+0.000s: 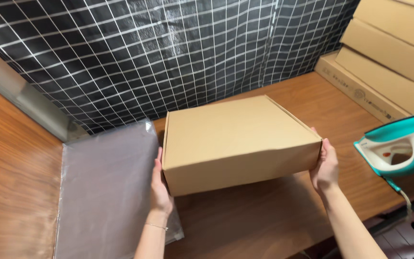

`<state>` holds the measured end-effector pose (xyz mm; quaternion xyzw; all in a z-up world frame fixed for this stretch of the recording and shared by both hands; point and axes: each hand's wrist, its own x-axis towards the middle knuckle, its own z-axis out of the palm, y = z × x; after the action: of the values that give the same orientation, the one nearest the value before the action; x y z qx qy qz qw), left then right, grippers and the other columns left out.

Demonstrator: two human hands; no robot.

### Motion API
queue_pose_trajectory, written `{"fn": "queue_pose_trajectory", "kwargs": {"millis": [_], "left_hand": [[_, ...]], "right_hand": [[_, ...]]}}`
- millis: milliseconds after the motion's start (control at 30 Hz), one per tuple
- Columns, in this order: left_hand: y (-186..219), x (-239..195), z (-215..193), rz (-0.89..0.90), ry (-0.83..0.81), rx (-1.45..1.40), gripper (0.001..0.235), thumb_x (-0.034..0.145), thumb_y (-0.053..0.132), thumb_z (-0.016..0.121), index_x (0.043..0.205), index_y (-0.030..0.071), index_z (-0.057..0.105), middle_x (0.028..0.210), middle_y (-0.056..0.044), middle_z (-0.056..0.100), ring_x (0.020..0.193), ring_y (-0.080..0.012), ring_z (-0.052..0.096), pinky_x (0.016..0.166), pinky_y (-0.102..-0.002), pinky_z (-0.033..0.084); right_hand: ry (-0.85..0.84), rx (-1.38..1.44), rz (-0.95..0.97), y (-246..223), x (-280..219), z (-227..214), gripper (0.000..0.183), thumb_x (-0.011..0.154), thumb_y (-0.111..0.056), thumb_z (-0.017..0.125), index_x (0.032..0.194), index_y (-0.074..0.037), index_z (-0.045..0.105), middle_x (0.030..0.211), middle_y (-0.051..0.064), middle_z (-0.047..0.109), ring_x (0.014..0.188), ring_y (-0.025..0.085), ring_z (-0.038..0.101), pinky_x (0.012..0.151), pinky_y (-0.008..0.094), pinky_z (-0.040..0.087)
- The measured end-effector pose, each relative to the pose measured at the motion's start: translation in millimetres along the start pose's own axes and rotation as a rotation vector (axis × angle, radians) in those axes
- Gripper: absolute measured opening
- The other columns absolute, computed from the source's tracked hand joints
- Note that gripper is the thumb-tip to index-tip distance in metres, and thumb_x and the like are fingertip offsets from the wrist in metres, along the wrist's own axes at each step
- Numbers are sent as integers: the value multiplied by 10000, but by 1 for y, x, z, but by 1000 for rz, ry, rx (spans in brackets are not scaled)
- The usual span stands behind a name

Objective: The person opens a cardboard box on a wooden table and removes a folded black garment wrapped in plastic. They unwrap the garment, place it on a clothing rack, and hang it on a hanger. The person then closes the box and repeats the process with a second garment.

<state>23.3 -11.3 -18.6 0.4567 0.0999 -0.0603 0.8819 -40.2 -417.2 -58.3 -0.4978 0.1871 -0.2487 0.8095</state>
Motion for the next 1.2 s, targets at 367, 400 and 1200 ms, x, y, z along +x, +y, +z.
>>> {"fn": "queue_pose_trajectory", "kwargs": {"millis": [367, 400, 1200], "left_hand": [[-89, -15, -63, -117, 59, 216, 746, 948, 350, 555, 1657, 146, 442, 1710, -34, 505, 1573, -159, 459, 1294, -346, 364], [-90, -15, -65, -113, 47, 202, 745, 942, 331, 569, 1653, 137, 455, 1688, -59, 537, 1554, -185, 492, 1277, -356, 390], [-49, -210, -48, 78, 306, 18, 732, 891, 254, 612, 1613, 160, 533, 1584, -29, 637, 1419, -179, 605, 1128, -337, 496]], "right_hand": [[281, -275, 469, 27, -54, -23, 651, 913, -497, 582, 1537, -328, 514, 1519, -35, 591, 1338, 289, 595, 1063, 581, 512], [262, -282, 460, 23, -57, -22, 659, 921, -487, 570, 1550, -302, 505, 1514, -13, 596, 1312, 309, 612, 1071, 554, 506], [-170, -318, 301, 12, -79, -42, 511, 893, -562, 534, 1354, -342, 536, 1379, -41, 594, 1162, 281, 629, 972, 494, 565]]}}
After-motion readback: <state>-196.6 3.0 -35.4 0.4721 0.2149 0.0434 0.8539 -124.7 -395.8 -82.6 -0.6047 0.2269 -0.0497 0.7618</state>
